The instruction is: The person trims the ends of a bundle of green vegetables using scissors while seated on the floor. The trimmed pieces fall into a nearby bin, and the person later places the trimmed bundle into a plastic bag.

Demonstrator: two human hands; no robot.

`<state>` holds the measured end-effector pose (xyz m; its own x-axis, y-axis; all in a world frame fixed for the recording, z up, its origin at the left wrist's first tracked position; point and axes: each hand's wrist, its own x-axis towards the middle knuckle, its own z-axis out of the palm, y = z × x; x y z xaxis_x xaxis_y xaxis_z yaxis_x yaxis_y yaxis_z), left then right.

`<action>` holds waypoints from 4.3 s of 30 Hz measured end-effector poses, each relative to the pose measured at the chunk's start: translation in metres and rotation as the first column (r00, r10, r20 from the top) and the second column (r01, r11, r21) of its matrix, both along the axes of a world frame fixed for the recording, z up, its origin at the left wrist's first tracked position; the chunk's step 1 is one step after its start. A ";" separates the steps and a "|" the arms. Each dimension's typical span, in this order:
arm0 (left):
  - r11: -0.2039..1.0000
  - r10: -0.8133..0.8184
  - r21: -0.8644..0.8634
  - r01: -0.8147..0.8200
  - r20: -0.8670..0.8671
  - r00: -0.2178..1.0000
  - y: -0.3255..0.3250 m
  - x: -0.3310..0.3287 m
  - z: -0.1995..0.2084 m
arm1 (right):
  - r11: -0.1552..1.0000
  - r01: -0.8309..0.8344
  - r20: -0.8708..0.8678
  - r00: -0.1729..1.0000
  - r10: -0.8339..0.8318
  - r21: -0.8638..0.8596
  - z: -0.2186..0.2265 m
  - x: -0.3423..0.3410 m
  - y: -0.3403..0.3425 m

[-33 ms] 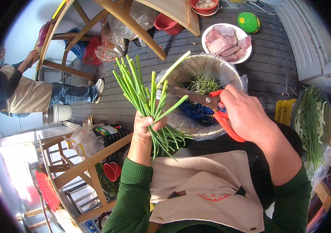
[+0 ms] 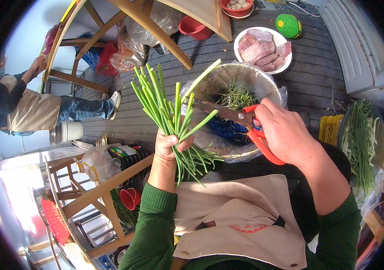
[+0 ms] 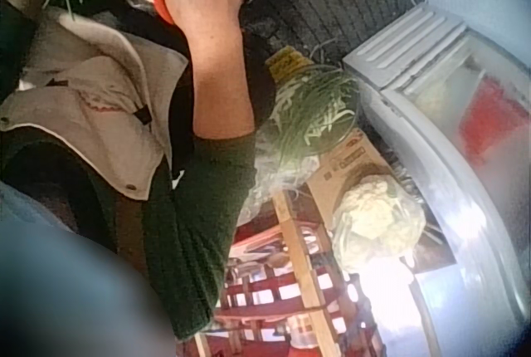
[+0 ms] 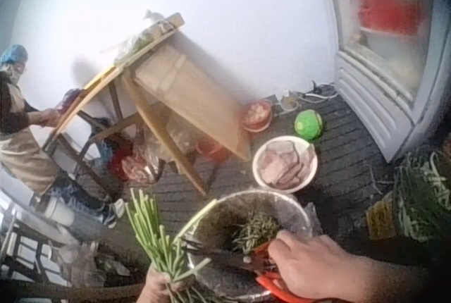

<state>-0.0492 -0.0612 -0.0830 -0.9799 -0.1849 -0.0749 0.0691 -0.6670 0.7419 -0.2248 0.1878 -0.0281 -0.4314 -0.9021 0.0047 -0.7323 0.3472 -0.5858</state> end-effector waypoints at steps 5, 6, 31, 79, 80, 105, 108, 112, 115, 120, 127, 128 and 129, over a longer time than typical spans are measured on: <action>1.000 0.021 0.018 -0.021 -0.005 1.000 0.002 0.000 0.001 | 1.000 0.024 0.036 0.999 -0.023 -0.020 -0.001 0.002 0.000; 0.999 0.034 0.038 -0.034 -0.009 0.999 0.003 0.000 0.001 | 0.999 0.026 0.037 0.999 -0.025 -0.024 -0.001 0.002 0.000; 0.996 0.011 0.088 -0.011 -0.002 1.000 0.000 0.001 -0.004 | 0.998 0.017 0.023 1.000 -0.016 -0.060 0.001 -0.002 0.003; 0.811 0.299 -0.574 -0.113 0.241 0.923 -0.013 0.015 0.020 | 0.985 -0.047 0.592 0.794 0.136 -0.163 -0.006 0.034 -0.023; 0.792 0.296 -0.606 -0.077 0.270 0.916 -0.014 0.014 0.020 | 0.984 -0.074 0.633 0.757 0.161 -0.161 -0.006 0.037 -0.026; 0.848 0.338 -0.484 -0.216 0.180 0.924 0.011 0.002 0.016 | 0.987 -0.073 0.957 0.263 -0.118 0.142 -0.023 0.044 -0.045; 0.891 0.298 -0.412 -0.191 0.214 0.930 0.010 0.003 0.018 | 0.986 -0.084 0.948 0.298 -0.111 0.142 -0.024 0.044 -0.046; 0.891 0.287 -0.428 -0.154 0.268 0.920 0.009 0.000 0.018 | 0.996 -0.039 0.841 0.539 -0.047 0.081 -0.029 0.045 -0.046; 0.886 0.299 -0.442 -0.144 0.306 0.904 0.012 -0.001 0.016 | 0.998 -0.015 0.803 0.596 -0.036 0.056 -0.032 0.042 -0.045; 0.904 0.242 -0.419 -0.080 0.349 0.905 0.012 -0.002 0.013 | 0.999 0.035 0.751 0.660 -0.034 0.014 -0.036 0.036 -0.046; 0.895 0.233 -0.442 -0.054 0.362 0.903 0.018 -0.001 0.017 | 0.996 0.082 0.463 0.882 -0.084 0.024 -0.031 0.026 -0.043; 0.899 0.241 -0.431 -0.079 0.336 0.910 0.019 -0.002 0.017 | 0.997 0.083 0.373 0.924 -0.080 0.007 -0.030 0.025 -0.043; 0.897 0.236 -0.437 -0.063 0.353 0.905 0.019 -0.002 0.017 | 0.995 0.096 0.287 0.952 -0.103 0.037 -0.028 0.024 -0.043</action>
